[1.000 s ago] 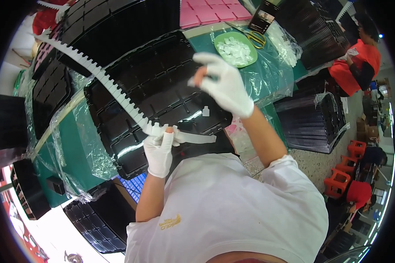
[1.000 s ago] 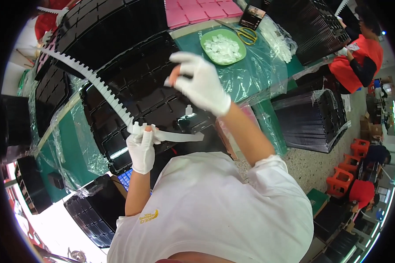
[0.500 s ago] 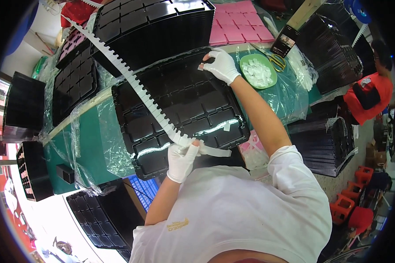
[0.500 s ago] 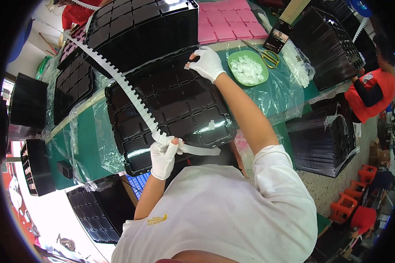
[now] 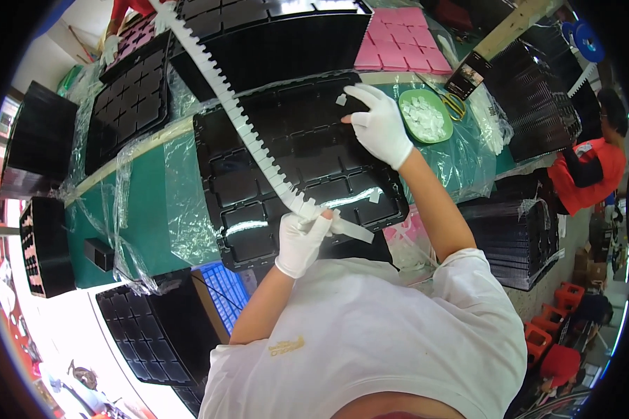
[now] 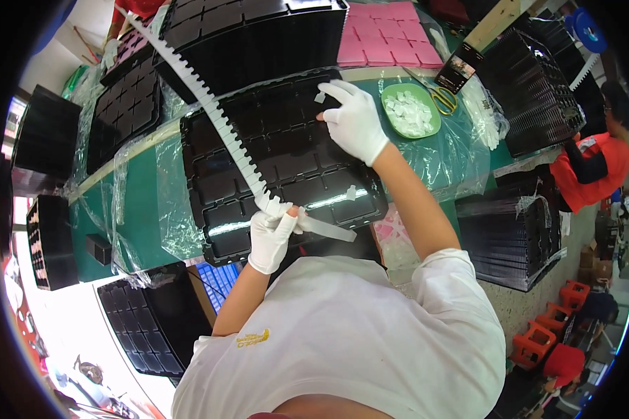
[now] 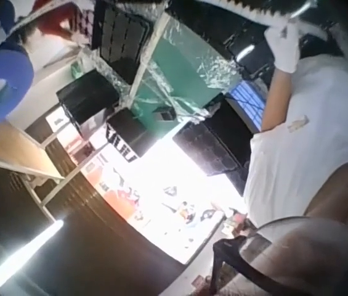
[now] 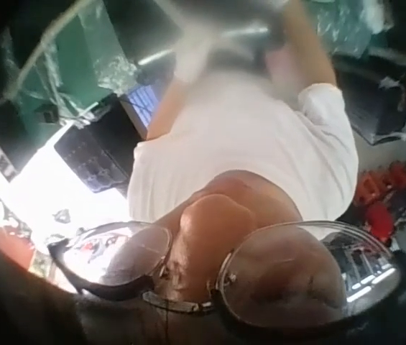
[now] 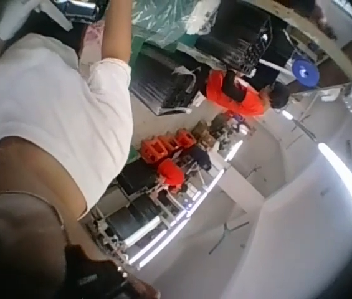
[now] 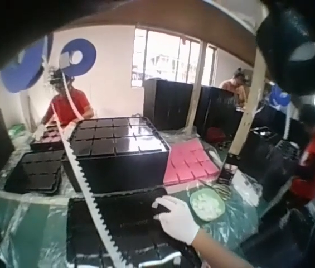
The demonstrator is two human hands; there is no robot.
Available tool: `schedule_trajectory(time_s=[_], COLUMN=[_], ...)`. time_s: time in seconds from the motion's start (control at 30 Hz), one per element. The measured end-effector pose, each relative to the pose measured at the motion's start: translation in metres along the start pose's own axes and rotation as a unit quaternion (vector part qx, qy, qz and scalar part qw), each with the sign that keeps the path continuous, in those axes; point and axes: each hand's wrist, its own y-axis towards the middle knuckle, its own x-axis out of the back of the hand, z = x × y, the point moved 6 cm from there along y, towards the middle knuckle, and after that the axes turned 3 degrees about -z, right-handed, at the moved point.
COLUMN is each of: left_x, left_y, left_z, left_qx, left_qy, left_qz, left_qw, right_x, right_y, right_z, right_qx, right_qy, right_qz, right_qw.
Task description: The person assembles plastic toy trays by hand, inserting a pink foam insert into each black plastic tray and securing it with small white plastic pieces and a plastic strip.
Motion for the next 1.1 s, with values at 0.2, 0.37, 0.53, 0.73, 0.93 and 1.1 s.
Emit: schedule_trajectory(time_s=[0.2, 0.37, 0.53, 0.73, 0.93, 1.1], left_x=[0.007, 0.011, 0.027, 0.053, 0.111, 0.176], left_y=[0.004, 0.0, -0.001, -0.007, -0.024, -0.08], left_z=[0.001, 0.011, 0.001, -0.024, -0.038, -0.082], left_qx=[-0.01, -0.076, -0.072, -0.113, -0.121, -0.241], left_qy=[-0.019, -0.013, 0.008, -0.071, -0.13, -0.167], left_qz=[-0.018, -0.049, -0.075, -0.102, -0.222, -0.347], left_qw=[1.0, 0.996, 0.995, 0.986, 0.959, 0.891], right_x=[0.033, 0.036, 0.048, 0.054, 0.051, -0.057], right_y=[-0.049, -0.058, -0.048, -0.02, 0.031, 0.091], right_z=[0.083, 0.118, 0.132, 0.184, 0.214, 0.131], right_qx=[-0.415, -0.335, -0.214, 0.09, 0.053, -0.106], right_qy=[0.409, 0.349, 0.301, 0.136, 0.34, 0.211], right_qz=[0.165, 0.139, 0.046, -0.073, -0.017, -0.051], right_qw=[0.796, 0.864, 0.928, 0.984, 0.939, 0.971])
